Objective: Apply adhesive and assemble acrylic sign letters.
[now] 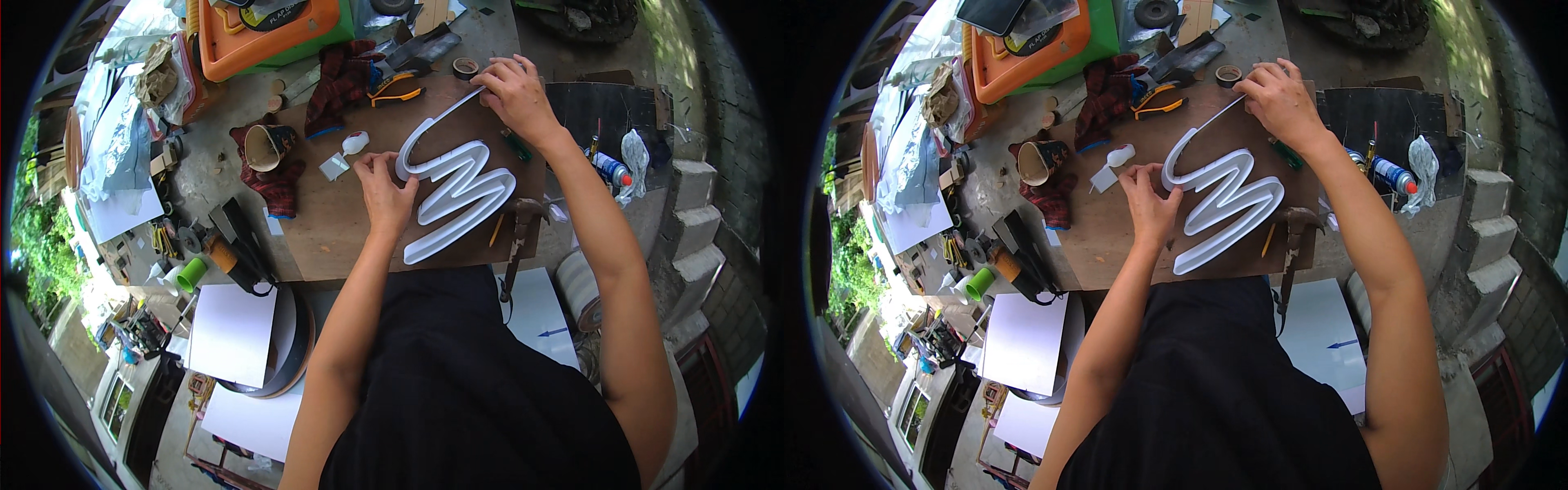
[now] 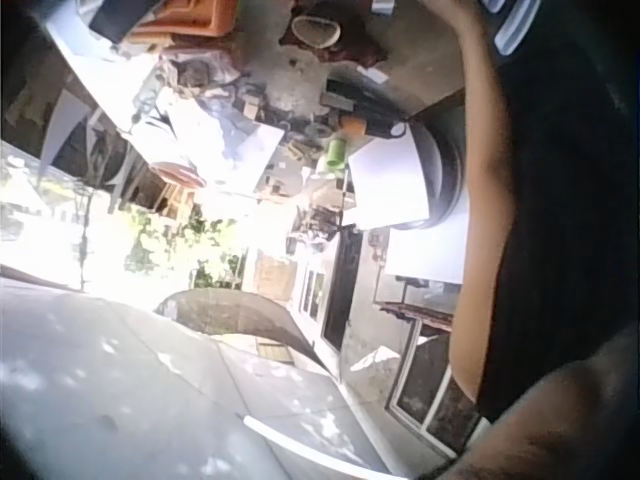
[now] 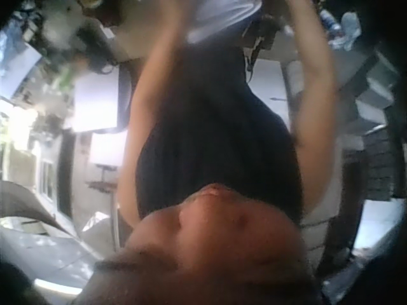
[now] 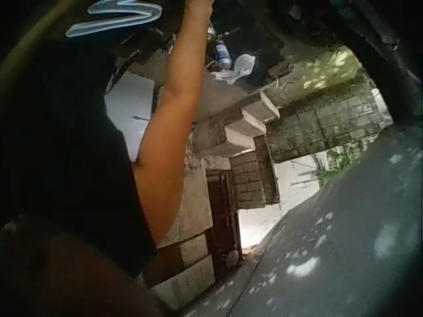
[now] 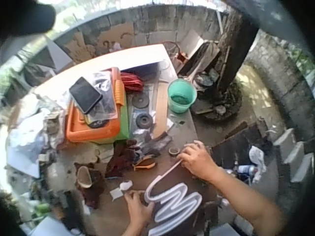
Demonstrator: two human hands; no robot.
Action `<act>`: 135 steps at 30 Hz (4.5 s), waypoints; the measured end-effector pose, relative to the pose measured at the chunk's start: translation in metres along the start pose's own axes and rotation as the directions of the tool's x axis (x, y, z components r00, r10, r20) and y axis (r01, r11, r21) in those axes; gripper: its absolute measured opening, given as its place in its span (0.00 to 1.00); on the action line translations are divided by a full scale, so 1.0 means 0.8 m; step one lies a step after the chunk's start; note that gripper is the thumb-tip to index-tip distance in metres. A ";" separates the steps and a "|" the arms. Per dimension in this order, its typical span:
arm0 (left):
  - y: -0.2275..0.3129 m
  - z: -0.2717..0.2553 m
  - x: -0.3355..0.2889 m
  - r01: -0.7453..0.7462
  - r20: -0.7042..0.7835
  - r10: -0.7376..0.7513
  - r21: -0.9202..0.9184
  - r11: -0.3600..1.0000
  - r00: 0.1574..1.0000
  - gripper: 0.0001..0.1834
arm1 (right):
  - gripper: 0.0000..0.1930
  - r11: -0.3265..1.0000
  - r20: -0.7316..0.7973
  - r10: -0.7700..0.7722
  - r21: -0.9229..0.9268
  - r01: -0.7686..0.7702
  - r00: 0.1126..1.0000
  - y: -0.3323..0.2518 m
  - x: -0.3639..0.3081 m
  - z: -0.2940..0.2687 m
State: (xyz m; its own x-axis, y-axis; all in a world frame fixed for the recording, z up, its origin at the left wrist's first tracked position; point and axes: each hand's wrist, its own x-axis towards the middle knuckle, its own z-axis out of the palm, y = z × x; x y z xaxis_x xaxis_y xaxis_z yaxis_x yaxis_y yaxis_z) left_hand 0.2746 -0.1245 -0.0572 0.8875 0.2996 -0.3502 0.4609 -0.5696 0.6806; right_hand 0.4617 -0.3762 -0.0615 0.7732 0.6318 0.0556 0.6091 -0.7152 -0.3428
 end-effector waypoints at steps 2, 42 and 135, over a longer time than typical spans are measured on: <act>0.001 -0.006 -0.004 0.004 0.006 -0.004 0.003 1.000 1.000 0.31 | 0.18 1.000 -0.018 -0.002 0.011 0.002 1.000 -0.001 -0.004 -0.003; -0.005 -0.012 0.006 -0.266 0.090 0.281 -0.154 0.952 0.955 0.30 | 0.10 0.907 -0.203 0.345 0.324 -0.269 0.916 -0.115 -0.108 -0.034; -0.031 0.006 0.025 -0.357 0.055 0.373 -0.187 0.915 0.926 0.38 | 0.06 0.934 -0.030 0.126 0.341 -0.108 0.992 -0.206 -0.065 0.016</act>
State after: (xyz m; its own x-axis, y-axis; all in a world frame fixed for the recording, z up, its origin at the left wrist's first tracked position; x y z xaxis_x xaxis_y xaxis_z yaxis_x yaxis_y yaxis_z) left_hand 0.2806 -0.1081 -0.0841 0.9941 0.0230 -0.1058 0.1036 -0.4853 0.8682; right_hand 0.3190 -0.2873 -0.0197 0.8487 0.5274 0.0399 0.4247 -0.6345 -0.6458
